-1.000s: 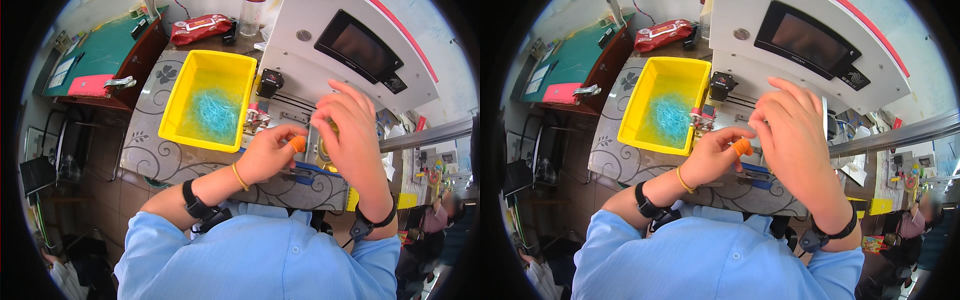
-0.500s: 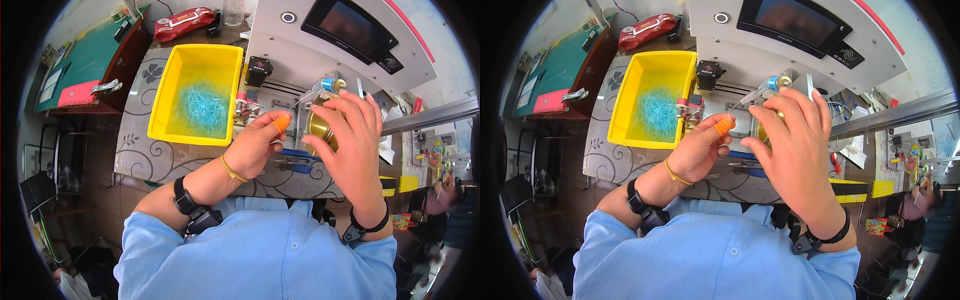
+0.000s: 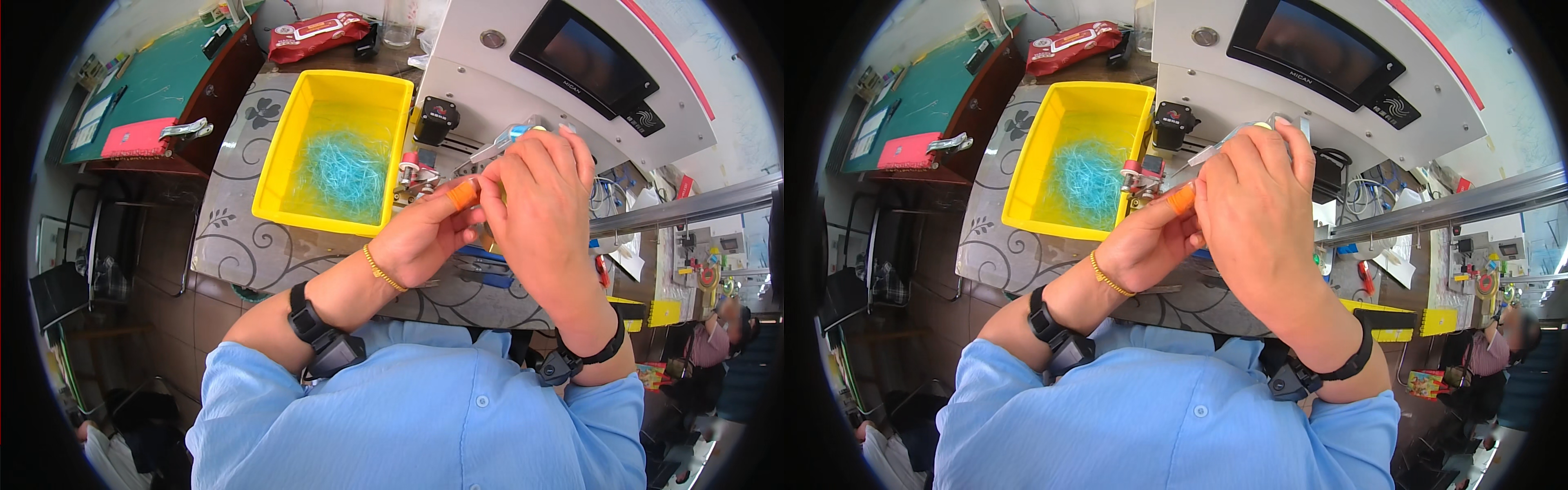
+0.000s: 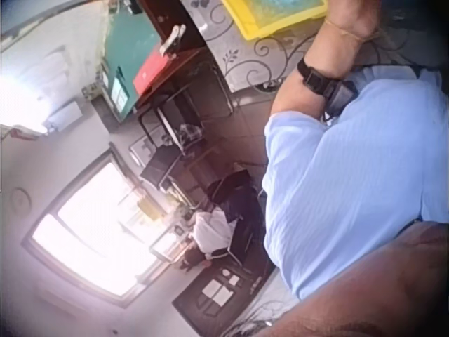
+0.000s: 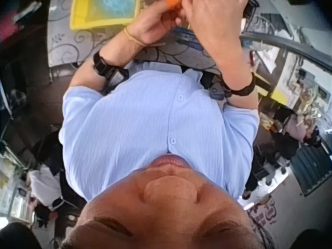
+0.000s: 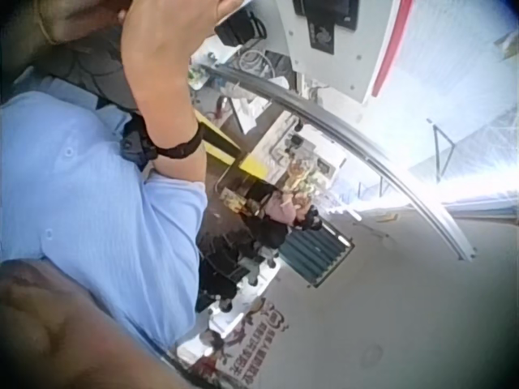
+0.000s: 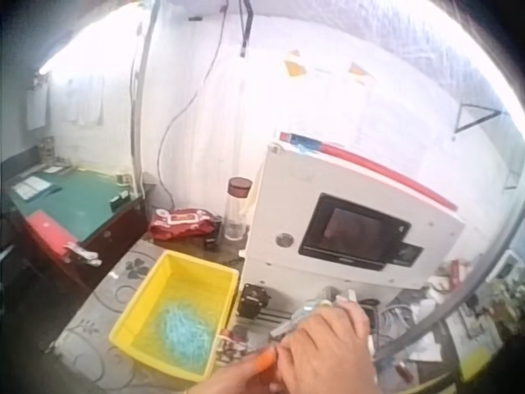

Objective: Assembling and gluing small metal and plastic components at a production workstation.

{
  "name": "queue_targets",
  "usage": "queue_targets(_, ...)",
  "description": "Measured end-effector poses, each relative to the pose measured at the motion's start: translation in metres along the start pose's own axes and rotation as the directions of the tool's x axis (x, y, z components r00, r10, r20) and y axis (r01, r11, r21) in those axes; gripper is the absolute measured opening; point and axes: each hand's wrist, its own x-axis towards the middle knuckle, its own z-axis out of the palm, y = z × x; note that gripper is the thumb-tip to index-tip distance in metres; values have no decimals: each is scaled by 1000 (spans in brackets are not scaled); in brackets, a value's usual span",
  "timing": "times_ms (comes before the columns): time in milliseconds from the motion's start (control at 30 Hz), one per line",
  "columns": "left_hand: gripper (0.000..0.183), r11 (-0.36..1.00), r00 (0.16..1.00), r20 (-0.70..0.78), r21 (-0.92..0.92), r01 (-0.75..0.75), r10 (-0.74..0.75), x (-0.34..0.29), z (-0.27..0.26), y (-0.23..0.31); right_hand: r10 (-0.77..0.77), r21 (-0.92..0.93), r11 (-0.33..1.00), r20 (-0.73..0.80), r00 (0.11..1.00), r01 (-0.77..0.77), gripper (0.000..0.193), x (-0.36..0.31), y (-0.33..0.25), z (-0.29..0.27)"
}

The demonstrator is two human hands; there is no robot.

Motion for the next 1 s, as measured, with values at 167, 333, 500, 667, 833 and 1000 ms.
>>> queue_targets(167, 29, 989, 993, -60, 97, 108, -103, -31, 7, 17, -34, 54, 998, -76, 997, 38, 15, -10, -8, -4)
queue_targets(333, 23, 994, 980, -190, 81, 73, -57, -43, 23, 19, -143, 97, 984, -65, 988, 148, 20, -25, -12, -4)
queue_targets(500, 23, 970, 939, -343, 237, 57, 29, -56, 25, 33, -116, 269, 953, -106, 988, 140, 32, -40, -3, -34)
queue_targets(667, 16, 926, 928, -356, 376, 31, 113, -52, 11, 44, -140, 506, 837, -170, 975, 209, 22, -102, 33, -21)
queue_targets(833, 8, 737, 859, -369, 676, -15, 356, -44, 13, 39, 29, 555, 831, 6, 1000, -27, 13, -167, 50, 17)
queue_targets(1000, 5, 514, 761, -288, 855, -69, 581, -34, 5, 26, 84, 567, 813, 104, 991, -129, 11, -201, 50, 41)
